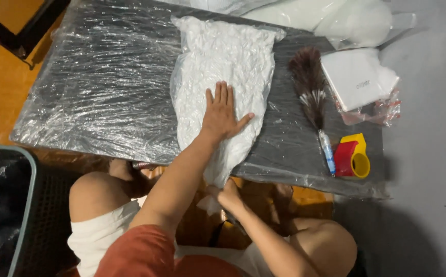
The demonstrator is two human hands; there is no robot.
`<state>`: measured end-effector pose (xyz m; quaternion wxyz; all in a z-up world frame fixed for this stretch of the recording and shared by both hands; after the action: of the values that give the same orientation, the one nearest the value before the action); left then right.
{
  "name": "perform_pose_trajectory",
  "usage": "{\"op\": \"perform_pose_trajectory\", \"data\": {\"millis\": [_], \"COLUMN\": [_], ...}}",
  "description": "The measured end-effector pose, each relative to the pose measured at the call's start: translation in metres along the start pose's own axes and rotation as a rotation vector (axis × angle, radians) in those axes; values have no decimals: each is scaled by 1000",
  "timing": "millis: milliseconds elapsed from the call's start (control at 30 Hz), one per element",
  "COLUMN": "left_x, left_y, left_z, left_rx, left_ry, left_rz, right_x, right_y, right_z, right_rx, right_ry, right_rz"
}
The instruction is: Placing a pillow into a plastic bag and using a vacuum hose to remove air and compress it.
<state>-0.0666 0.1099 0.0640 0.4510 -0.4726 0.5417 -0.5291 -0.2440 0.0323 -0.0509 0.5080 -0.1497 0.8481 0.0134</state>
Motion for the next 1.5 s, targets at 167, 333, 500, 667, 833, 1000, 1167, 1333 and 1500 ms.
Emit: {"op": "perform_pose_trajectory", "data": {"millis": [167, 333, 500, 667, 833, 1000, 1167, 1333, 1500], "left_x": [-32, -72, -96, -126, -130, -148, -143, -142, -138], "left_y": [23, 42, 35, 20, 22, 39, 36, 51, 60], "left_z": [38, 103, 149, 186, 193, 218, 233, 241, 206], "left_rx": [174, 261, 110, 95, -58, 160, -99, -95, 258], "left_ry": [8, -25, -70, -133, -129, -82, -133, -208, -239], "left_rz": [-45, -49, -174, 43, -112, -101, 183, 207, -15], "right_x": [57, 16, 30, 24, 45, 51, 61, 42, 43], "right_y": [-2, -3, -3, -4, -3, 1, 4, -1, -2], "right_z": [30, 3, 5, -1, 3, 3, 2, 2, 2], "right_rx": [-19, 60, 53, -15, -59, -32, -44, 33, -12], "right_ry": [35, 228, 372, 434, 278, 315, 325, 375, 418], "right_rz": [14, 18, 49, -3, 15, -60, 56, 36, -23]}}
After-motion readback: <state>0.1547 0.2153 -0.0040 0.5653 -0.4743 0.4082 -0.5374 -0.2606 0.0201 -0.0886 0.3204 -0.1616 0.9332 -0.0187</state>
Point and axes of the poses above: each hand's wrist, its own z-axis towards the middle knuckle, its own y-axis out of the palm, x = y × z, the point moved 5 cm from there along z, towards the middle knuckle, and after that the axes turned 10 degrees about z, right-handed, at the moved point
